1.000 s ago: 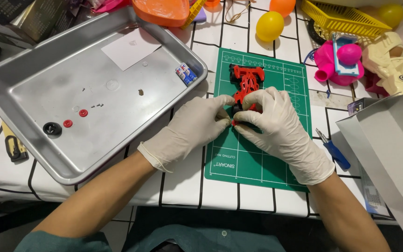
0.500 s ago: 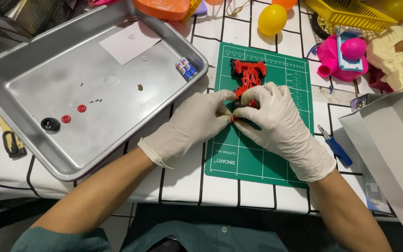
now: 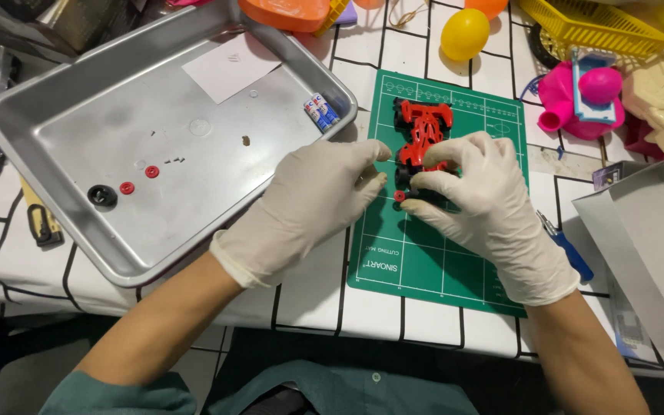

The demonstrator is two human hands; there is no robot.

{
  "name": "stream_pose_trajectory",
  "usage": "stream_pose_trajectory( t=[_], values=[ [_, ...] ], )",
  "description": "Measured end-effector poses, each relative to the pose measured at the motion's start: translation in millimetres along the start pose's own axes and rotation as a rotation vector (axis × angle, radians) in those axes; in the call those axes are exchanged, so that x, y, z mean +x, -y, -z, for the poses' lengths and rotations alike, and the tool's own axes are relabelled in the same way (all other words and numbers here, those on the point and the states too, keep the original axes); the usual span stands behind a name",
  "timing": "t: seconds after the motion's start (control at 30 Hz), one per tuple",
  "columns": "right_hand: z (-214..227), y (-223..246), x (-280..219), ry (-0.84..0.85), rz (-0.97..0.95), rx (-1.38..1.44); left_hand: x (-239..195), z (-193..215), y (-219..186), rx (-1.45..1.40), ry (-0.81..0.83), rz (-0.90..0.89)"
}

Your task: Assembling a red toy car by fitting the body onto the chassis and using a screwdriver to secure parts.

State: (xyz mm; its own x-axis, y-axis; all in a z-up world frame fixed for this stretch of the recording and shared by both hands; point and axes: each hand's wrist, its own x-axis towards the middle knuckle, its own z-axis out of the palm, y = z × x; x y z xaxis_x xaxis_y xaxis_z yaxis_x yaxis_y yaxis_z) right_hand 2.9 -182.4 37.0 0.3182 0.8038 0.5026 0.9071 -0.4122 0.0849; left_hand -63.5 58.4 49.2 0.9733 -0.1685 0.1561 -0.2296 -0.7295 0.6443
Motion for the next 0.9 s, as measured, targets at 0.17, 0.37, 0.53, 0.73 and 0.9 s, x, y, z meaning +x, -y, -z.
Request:
stream_pose_trajectory(
  t=[0.17, 0.37, 0.53, 0.73, 0.9],
  values=[
    [14.0, -0.3, -4.5, -0.068, -0.022, -0.060, -45.5, 86.1, 1.8, 0.335, -0.149, 0.032],
    [12.1, -3.8, -5.8, -0.126, -0.023, -0.002, -71.3, 148.3, 16.9, 0.343, 0.018, 0.837],
    [10.1, -6.0, -4.1, -0.128, -0.001, 0.036, -79.6, 138.8, 85.8, 0.512, 0.097, 0.842],
    [9.2, -10.3, -6.3, -0.139, -0.012, 0.034, -82.5, 131.1, 104.1, 0.529, 0.068, 0.747],
    [13.9, -13.8, -9.4, -0.151, -0.054, 0.056, -81.9, 130.9, 98.0, 0.628, 0.120, 0.637]
  ],
)
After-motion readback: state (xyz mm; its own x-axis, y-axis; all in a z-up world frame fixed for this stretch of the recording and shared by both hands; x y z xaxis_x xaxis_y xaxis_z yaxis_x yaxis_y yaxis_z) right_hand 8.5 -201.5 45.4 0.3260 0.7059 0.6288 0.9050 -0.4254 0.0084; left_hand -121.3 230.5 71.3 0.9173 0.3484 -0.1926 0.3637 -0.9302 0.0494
